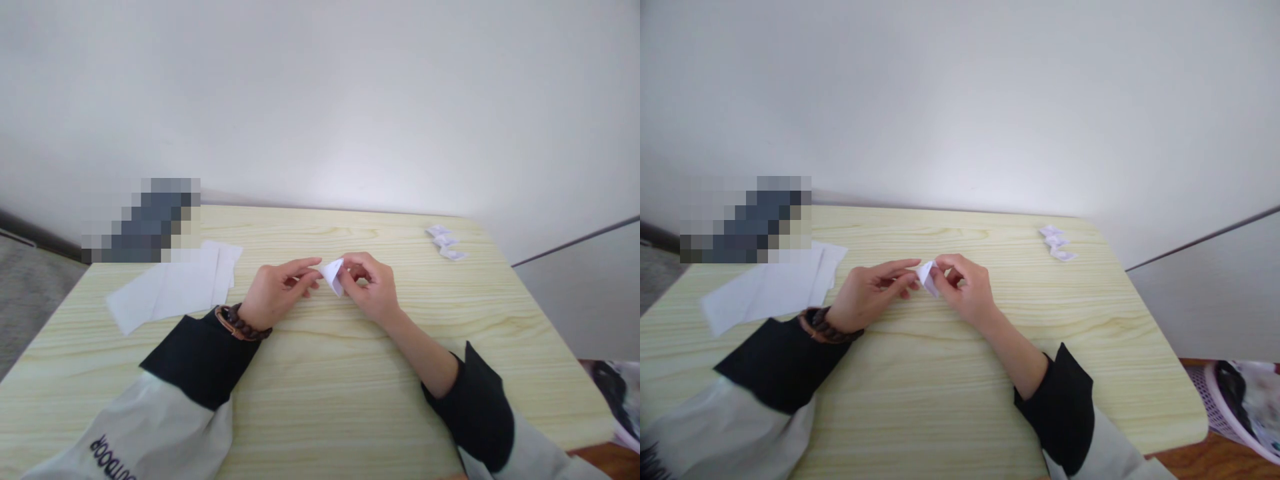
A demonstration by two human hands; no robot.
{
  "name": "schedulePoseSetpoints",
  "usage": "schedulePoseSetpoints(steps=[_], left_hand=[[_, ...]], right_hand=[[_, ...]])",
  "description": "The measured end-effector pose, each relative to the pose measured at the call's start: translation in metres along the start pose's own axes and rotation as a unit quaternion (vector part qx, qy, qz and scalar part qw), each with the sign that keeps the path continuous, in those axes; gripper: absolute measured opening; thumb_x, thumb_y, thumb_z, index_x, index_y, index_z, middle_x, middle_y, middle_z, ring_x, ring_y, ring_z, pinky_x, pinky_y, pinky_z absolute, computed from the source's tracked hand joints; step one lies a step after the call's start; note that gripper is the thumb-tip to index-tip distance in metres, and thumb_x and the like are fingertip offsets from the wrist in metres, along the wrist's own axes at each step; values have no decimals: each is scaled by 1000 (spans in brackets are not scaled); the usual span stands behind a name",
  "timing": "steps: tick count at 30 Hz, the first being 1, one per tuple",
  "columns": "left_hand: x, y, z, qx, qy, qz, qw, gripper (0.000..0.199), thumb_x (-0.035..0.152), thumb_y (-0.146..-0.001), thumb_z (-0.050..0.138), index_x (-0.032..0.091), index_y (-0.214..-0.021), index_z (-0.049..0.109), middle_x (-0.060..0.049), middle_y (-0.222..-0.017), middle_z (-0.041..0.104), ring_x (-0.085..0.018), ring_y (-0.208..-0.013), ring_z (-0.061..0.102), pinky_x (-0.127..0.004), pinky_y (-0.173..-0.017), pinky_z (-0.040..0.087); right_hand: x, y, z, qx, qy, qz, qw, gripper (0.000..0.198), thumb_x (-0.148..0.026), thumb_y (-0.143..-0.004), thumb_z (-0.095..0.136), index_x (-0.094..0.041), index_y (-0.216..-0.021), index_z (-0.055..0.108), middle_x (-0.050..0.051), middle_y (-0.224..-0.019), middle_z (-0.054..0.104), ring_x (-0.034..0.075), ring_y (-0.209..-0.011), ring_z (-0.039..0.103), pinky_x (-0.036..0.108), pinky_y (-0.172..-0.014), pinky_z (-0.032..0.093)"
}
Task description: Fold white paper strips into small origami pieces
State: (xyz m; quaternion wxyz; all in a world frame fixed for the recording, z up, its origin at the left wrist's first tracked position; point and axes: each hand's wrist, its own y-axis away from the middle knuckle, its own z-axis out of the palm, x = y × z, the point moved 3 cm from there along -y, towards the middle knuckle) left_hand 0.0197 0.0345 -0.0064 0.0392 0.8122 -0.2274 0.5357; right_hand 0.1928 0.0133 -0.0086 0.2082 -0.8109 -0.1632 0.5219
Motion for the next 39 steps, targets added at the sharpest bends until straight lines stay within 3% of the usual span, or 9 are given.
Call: schedulePoseSetpoints(steps=[3, 6, 9, 13, 23, 27, 29, 34, 39], left_hand=[[4, 0, 5, -57, 135, -26, 989, 44, 37, -83, 56, 12, -119, 57, -11, -97, 72, -19, -77, 69, -29, -66, 58], [7, 1, 9, -75, 147, -22, 986, 52, 33, -77, 63, 14, -124, 52, -13, -115, 65, -22, -92, 66, -32, -73, 58], [5, 2, 11, -48, 99, -51, 993, 47, 34, -75, 66, 12, -117, 58, -13, -111, 67, -21, -88, 67, -32, -73, 58], [1, -2, 9, -39, 155, -73, 984, 45, 35, -74, 67, 11, -112, 61, -12, -108, 68, -22, -91, 67, -34, -81, 55], [-11, -7, 3, -48, 339, -142, 929, 42, 18, -66, 74, 17, -107, 66, -6, -101, 71, -19, -91, 66, -32, -86, 50], [-9, -8, 4, -48, 414, -160, 895, 35, 24, -66, 73, 13, -99, 70, -9, -95, 72, -22, -88, 66, -35, -82, 51], [-10, -8, 4, -35, 403, -172, 898, 30, 30, -70, 72, 13, -95, 72, -8, -93, 72, -21, -87, 65, -35, -81, 52], [-17, -9, 3, -28, 291, -179, 939, 33, 39, -73, 70, 16, -96, 72, -5, -88, 73, -16, -78, 65, -29, -78, 52], [-20, -8, 1, -12, 262, -164, 951, 34, 40, -70, 72, 17, -95, 72, -5, -88, 73, -16, -75, 65, -28, -75, 52]], right_hand=[[-2, 0, -2, 26, 59, -23, 998, 3, -21, -80, 58, -20, -83, 59, -4, -61, 62, 7, -46, 56, 18, -47, 46], [-3, 2, -2, 27, 93, -45, 994, 3, -21, -80, 59, -20, -82, 60, -3, -60, 63, 8, -49, 59, 17, -49, 47], [-3, 3, 0, 5, 111, -78, 991, 6, -20, -80, 59, -20, -85, 62, -2, -66, 67, 8, -52, 60, 17, -52, 49], [-4, 3, 1, -14, 96, -106, 990, 11, -18, -83, 57, -20, -91, 63, 0, -76, 70, 8, -56, 62, 18, -55, 50], [-10, -1, -2, -47, 46, -138, 988, 22, -10, -84, 50, -20, -95, 66, 3, -80, 68, 10, -65, 62, 21, -58, 50], [-9, 0, -2, -43, 60, -162, 984, 23, -10, -83, 50, -20, -94, 67, 4, -82, 68, 11, -71, 63, 22, -63, 51], [-9, 1, -3, -51, 79, -181, 979, 24, -9, -83, 51, -21, -95, 68, 4, -83, 68, 11, -72, 63, 22, -63, 51], [-11, 2, -2, -77, 128, -216, 965, 25, -10, -83, 52, -23, -97, 68, 2, -87, 68, 10, -73, 63, 21, -61, 48], [-9, 3, -1, -71, 111, -182, 974, 23, -14, -83, 53, -21, -103, 63, 1, -86, 68, 8, -63, 61, 20, -59, 48]])
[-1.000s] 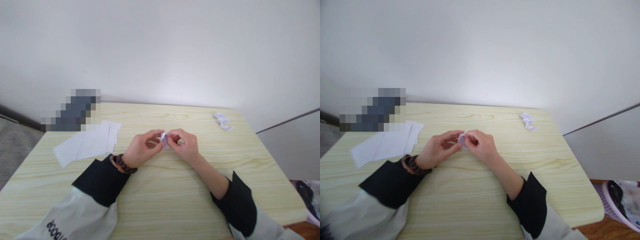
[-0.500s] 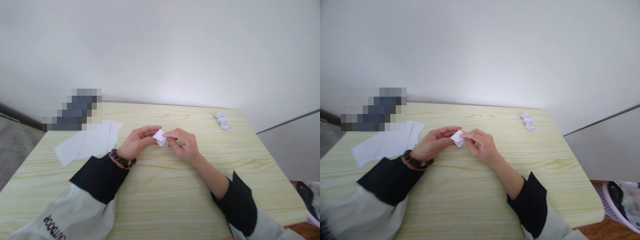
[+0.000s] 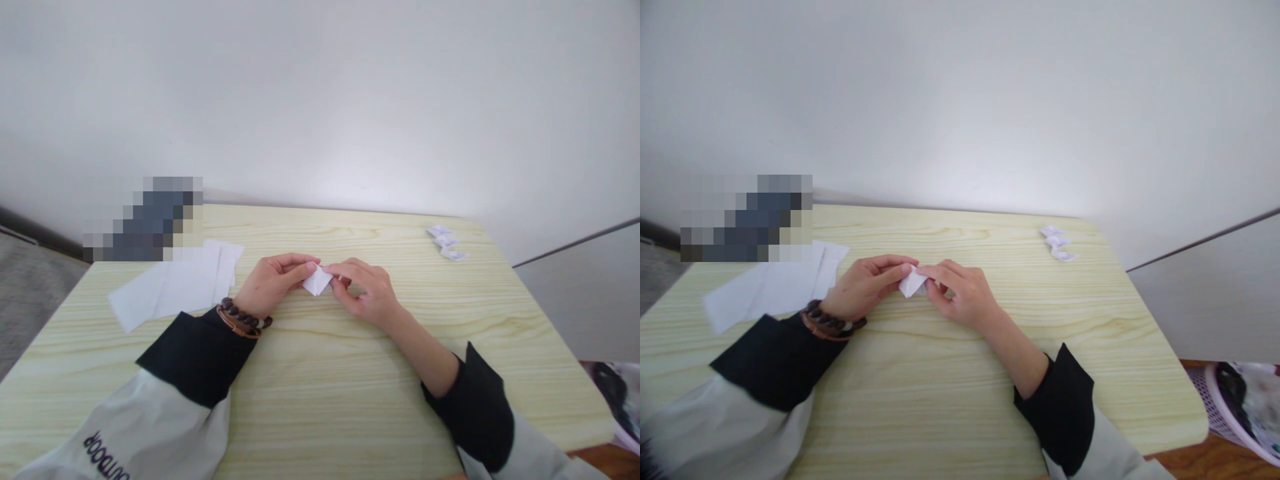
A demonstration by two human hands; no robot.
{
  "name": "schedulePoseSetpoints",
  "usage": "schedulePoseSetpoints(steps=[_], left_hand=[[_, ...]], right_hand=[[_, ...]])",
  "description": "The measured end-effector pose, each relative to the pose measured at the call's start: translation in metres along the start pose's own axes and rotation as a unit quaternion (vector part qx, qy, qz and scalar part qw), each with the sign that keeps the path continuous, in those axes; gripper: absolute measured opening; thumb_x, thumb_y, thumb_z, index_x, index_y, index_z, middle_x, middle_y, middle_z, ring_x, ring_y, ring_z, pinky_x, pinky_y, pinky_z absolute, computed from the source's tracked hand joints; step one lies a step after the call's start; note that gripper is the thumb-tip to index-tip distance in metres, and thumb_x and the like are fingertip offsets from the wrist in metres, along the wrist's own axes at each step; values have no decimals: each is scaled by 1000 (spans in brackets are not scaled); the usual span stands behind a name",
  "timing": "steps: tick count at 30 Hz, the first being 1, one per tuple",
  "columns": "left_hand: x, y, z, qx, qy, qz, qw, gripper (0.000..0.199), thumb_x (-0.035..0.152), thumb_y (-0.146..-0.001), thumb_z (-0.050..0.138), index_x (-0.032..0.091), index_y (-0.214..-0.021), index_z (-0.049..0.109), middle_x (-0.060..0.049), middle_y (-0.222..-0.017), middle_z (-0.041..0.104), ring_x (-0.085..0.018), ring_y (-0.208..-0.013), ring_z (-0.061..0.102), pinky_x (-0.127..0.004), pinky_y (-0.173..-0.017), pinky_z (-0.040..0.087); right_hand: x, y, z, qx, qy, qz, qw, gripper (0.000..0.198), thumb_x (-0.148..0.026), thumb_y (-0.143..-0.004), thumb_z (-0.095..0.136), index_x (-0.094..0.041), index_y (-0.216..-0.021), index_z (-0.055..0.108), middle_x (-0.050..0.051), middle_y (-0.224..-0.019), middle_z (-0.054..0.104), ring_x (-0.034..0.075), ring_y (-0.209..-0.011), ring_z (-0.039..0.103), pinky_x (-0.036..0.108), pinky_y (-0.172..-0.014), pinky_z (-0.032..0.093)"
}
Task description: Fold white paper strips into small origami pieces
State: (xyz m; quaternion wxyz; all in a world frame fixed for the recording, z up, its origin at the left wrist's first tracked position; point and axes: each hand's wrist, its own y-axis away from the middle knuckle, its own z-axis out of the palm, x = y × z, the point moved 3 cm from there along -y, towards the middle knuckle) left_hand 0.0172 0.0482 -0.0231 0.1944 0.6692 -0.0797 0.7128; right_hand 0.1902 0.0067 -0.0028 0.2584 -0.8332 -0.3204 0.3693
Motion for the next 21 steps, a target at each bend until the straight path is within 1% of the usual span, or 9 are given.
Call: schedulePoseSetpoints(steps=[2, 4, 8, 12, 18, 21], left_hand=[[0, 0, 0, 4, 3, -1, 1000, 36, 40, -70, 73, 16, -95, 72, -6, -88, 73, -17, -77, 66, -29, -75, 53], [1, 1, 2, 1, 19, -10, 1000, 36, 40, -69, 74, 16, -96, 72, -6, -88, 73, -17, -78, 66, -30, -77, 53], [4, 3, 6, -20, 54, -40, 998, 35, 39, -70, 72, 15, -95, 72, -6, -87, 74, -18, -82, 67, -32, -82, 53], [5, 3, 7, -39, 65, -45, 996, 33, 41, -71, 71, 15, -91, 74, -7, -89, 74, -20, -87, 67, -32, -83, 53], [5, 4, 6, -19, 73, -43, 996, 30, 39, -69, 74, 15, -88, 74, -7, -90, 74, -20, -84, 68, -31, -81, 54], [6, 4, 6, -21, 82, -45, 995, 30, 38, -69, 75, 14, -87, 74, -8, -91, 74, -20, -83, 68, -33, -81, 55]], right_hand=[[1, 1, 1, -2, -8, 24, 1000, 20, -16, -83, 55, -20, -101, 61, 0, -82, 67, 7, -58, 59, 19, -57, 47], [1, 1, 1, -4, -12, 34, 999, 16, -16, -82, 55, -20, -97, 61, 0, -78, 66, 7, -57, 59, 19, -57, 47], [1, 1, 0, 22, -12, 36, 999, 16, -13, -82, 54, -22, -93, 62, -1, -78, 67, 8, -57, 58, 20, -57, 47], [2, 2, 0, 28, -17, 34, 999, 16, -13, -82, 53, -22, -92, 62, 0, -79, 68, 8, -57, 59, 20, -56, 48], [3, 1, 1, 25, -13, 64, 998, 11, -16, -82, 55, -22, -90, 60, -2, -73, 66, 8, -54, 59, 19, -54, 48], [3, 1, 1, 32, -31, 66, 997, 10, -16, -83, 53, -21, -88, 60, -1, -75, 66, 8, -55, 60, 20, -55, 50]])
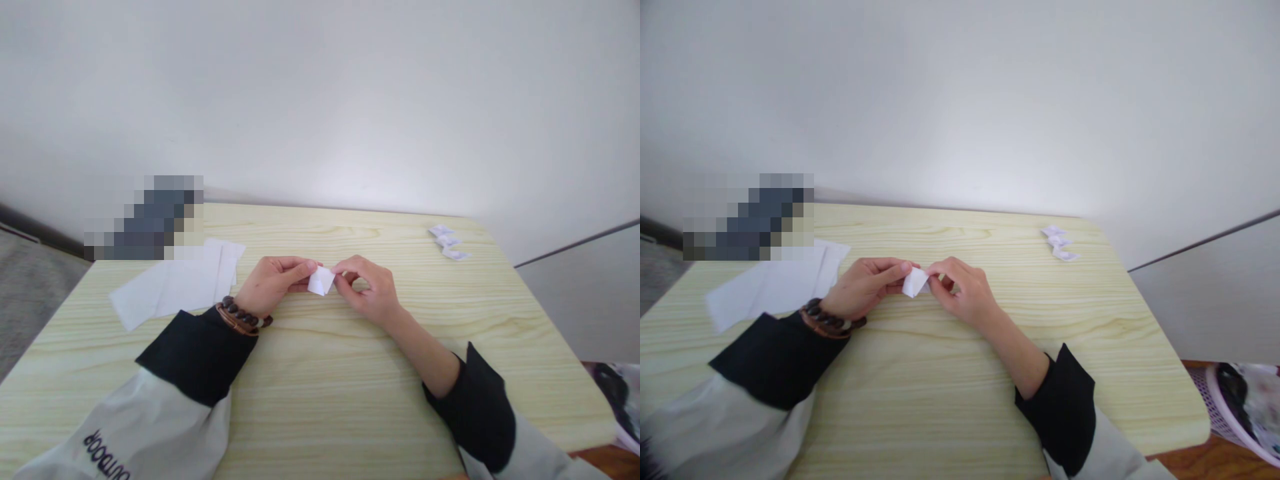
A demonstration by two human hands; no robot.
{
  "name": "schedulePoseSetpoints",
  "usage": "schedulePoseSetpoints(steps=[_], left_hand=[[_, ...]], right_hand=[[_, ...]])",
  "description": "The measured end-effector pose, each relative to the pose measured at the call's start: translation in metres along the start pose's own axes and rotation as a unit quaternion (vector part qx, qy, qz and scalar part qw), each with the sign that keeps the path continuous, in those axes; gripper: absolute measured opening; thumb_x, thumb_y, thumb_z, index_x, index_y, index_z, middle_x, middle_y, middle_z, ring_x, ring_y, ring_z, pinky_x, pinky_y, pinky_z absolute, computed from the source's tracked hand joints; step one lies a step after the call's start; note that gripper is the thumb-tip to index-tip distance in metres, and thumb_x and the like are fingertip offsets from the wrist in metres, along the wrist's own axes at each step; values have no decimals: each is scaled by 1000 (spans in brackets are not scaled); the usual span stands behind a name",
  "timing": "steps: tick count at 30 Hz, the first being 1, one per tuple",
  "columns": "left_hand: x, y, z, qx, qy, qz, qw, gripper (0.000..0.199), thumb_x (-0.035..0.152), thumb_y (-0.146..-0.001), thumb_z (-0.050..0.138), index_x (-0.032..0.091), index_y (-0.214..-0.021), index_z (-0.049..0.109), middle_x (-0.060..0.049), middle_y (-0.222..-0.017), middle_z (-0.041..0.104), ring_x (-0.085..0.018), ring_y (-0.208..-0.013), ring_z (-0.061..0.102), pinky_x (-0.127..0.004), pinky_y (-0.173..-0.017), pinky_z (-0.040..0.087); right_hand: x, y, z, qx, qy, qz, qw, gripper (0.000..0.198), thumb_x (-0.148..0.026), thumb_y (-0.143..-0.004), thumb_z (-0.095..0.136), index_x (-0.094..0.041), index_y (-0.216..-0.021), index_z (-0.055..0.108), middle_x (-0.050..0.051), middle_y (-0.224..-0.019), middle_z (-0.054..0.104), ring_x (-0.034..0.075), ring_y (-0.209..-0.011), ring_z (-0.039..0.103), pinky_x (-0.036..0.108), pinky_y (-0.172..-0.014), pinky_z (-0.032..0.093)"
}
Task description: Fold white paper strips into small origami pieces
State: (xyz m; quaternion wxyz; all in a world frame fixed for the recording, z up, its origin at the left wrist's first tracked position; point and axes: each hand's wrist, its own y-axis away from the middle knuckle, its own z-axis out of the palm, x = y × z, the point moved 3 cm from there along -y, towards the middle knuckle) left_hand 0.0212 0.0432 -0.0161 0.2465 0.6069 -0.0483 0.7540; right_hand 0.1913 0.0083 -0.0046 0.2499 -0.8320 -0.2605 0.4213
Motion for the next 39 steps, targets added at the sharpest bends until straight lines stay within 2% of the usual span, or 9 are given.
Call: schedulePoseSetpoints(steps=[8, 11, 13, 17, 22, 28, 33, 36, 39], left_hand=[[-1, 0, 0, -2, 5, -4, 1000, 27, 37, -68, 75, 15, -83, 74, -6, -84, 74, -19, -81, 68, -31, -79, 55], [-1, 0, 0, 16, -19, 6, 1000, 30, 40, -67, 75, 15, -83, 74, -6, -85, 74, -20, -81, 68, -32, -79, 56], [0, 0, 1, 32, -48, 12, 998, 32, 42, -66, 75, 15, -84, 75, -6, -85, 74, -21, -81, 68, -34, -79, 56], [2, 2, 2, 53, -82, 19, 995, 34, 43, -65, 76, 15, -83, 75, -6, -84, 74, -22, -82, 68, -33, -78, 57], [1, 2, 2, 47, -53, 18, 997, 30, 40, -65, 77, 16, -83, 75, -6, -86, 75, -21, -82, 68, -31, -76, 57], [5, 2, 3, 60, -80, 16, 995, 34, 43, -64, 76, 15, -83, 75, -7, -85, 75, -24, -82, 69, -33, -75, 58], [6, 4, 8, -3, -92, -3, 996, 45, 40, -61, 79, 17, -98, 72, -6, -83, 75, -25, -83, 70, -34, -76, 58], [6, 4, 9, -25, -116, -2, 993, 38, 37, -60, 80, 17, -92, 74, -5, -82, 75, -23, -80, 70, -32, -76, 58], [6, 4, 8, -11, -124, 1, 992, 33, 37, -62, 78, 17, -88, 75, -4, -82, 75, -22, -78, 70, -32, -77, 58]], right_hand=[[6, 2, 0, -15, -129, 94, 987, 9, -17, -82, 54, -18, -88, 60, 1, -79, 63, 8, -56, 60, 21, -54, 51], [8, 2, 1, -44, -156, 135, 977, 11, -23, -85, 52, -18, -90, 59, -2, -65, 58, 9, -51, 55, 20, -48, 44], [8, 0, 1, -67, -136, 153, 976, 15, -29, -87, 50, -17, -86, 60, -3, -58, 54, 9, -48, 50, 20, -46, 39], [6, -4, 3, -107, -73, 158, 979, 24, -33, -86, 52, -16, -71, 60, -2, -57, 54, 8, -48, 42, 21, -47, 33], [5, -5, 4, -126, -80, 164, 975, 27, -31, -88, 50, -15, -69, 61, -1, -59, 56, 8, -50, 43, 21, -48, 33], [6, -4, 3, -122, -89, 159, 976, 28, -33, -88, 50, -16, -68, 59, -2, -58, 54, 7, -49, 42, 20, -46, 32], [8, -3, 4, -109, -112, 168, 973, 27, -34, -89, 49, -16, -73, 61, -1, -61, 57, 8, -51, 45, 20, -47, 34], [7, -4, 4, -112, -104, 163, 975, 25, -31, -88, 49, -16, -70, 59, -2, -58, 53, 8, -50, 43, 20, -46, 32], [6, -4, 4, -116, -97, 153, 977, 25, -28, -88, 48, -16, -69, 58, -3, -57, 52, 7, -49, 42, 20, -46, 31]])
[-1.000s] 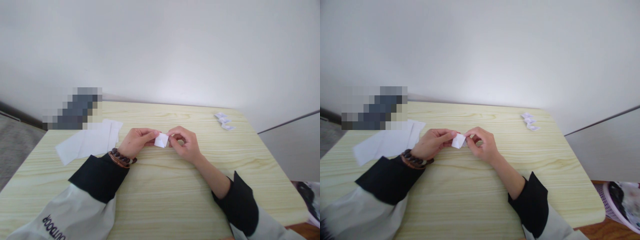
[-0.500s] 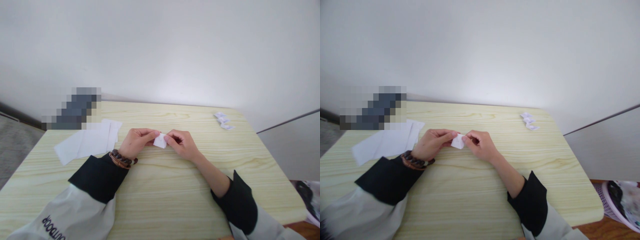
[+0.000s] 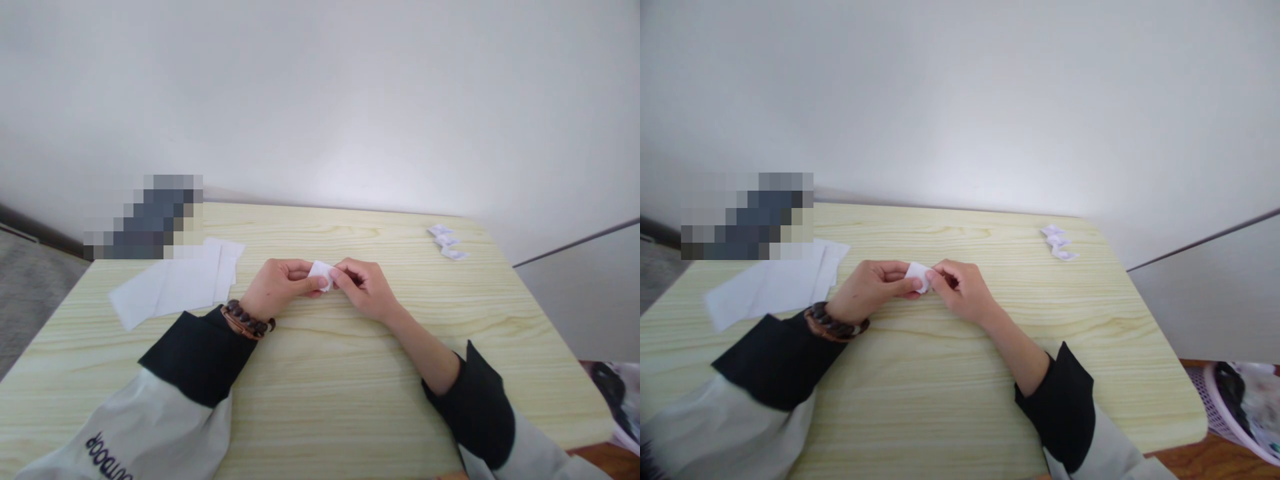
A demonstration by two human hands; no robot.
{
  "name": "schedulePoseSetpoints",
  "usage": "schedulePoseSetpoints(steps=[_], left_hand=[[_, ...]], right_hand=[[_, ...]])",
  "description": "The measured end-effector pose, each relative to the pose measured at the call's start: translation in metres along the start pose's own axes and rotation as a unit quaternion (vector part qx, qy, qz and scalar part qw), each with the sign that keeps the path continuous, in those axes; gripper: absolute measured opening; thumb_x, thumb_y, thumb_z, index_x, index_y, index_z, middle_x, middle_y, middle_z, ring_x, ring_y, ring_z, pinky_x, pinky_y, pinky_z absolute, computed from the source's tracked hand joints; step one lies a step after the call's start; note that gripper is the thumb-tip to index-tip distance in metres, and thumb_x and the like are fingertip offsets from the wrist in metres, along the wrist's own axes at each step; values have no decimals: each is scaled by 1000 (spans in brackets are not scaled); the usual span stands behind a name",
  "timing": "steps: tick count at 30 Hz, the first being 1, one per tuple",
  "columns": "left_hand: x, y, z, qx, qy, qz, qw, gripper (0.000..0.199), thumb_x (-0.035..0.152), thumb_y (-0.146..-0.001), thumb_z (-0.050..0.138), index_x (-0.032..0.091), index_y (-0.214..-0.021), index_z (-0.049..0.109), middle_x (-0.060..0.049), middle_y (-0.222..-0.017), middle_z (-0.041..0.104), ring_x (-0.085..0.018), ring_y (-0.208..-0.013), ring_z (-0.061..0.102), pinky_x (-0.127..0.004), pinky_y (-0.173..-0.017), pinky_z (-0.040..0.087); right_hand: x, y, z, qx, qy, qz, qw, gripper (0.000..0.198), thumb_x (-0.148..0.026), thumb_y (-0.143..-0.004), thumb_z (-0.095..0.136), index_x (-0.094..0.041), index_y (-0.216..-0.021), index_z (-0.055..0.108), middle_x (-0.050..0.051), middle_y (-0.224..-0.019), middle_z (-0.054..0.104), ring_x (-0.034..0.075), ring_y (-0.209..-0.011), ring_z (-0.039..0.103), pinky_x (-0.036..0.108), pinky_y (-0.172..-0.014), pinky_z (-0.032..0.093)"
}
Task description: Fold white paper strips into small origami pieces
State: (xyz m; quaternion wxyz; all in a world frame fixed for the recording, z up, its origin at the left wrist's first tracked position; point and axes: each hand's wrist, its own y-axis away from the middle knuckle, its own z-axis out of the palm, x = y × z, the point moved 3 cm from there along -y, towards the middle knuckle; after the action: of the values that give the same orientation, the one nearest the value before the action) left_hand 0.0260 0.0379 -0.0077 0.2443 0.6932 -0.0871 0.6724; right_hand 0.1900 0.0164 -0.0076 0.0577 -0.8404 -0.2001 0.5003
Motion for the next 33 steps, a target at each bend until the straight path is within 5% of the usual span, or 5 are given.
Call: schedulePoseSetpoints(steps=[17, 33], left_hand=[[-1, -1, -1, -13, 30, -24, 999, 34, 40, -65, 75, 15, -88, 75, -4, -80, 75, -18, -72, 70, -29, -74, 59], [-5, 1, 4, -31, -80, 2, 996, 31, 36, -69, 72, 13, -90, 69, -4, -79, 73, -16, -72, 68, -25, -69, 54]], right_hand=[[-1, -1, -1, -1, 21, -23, 1000, 27, -27, -91, 44, -17, -66, 51, -3, -59, 46, 9, -55, 41, 22, -52, 30], [-4, 0, 1, -15, 33, -46, 998, 23, -22, -89, 46, -16, -69, 54, -1, -63, 51, 9, -57, 44, 22, -54, 33]])
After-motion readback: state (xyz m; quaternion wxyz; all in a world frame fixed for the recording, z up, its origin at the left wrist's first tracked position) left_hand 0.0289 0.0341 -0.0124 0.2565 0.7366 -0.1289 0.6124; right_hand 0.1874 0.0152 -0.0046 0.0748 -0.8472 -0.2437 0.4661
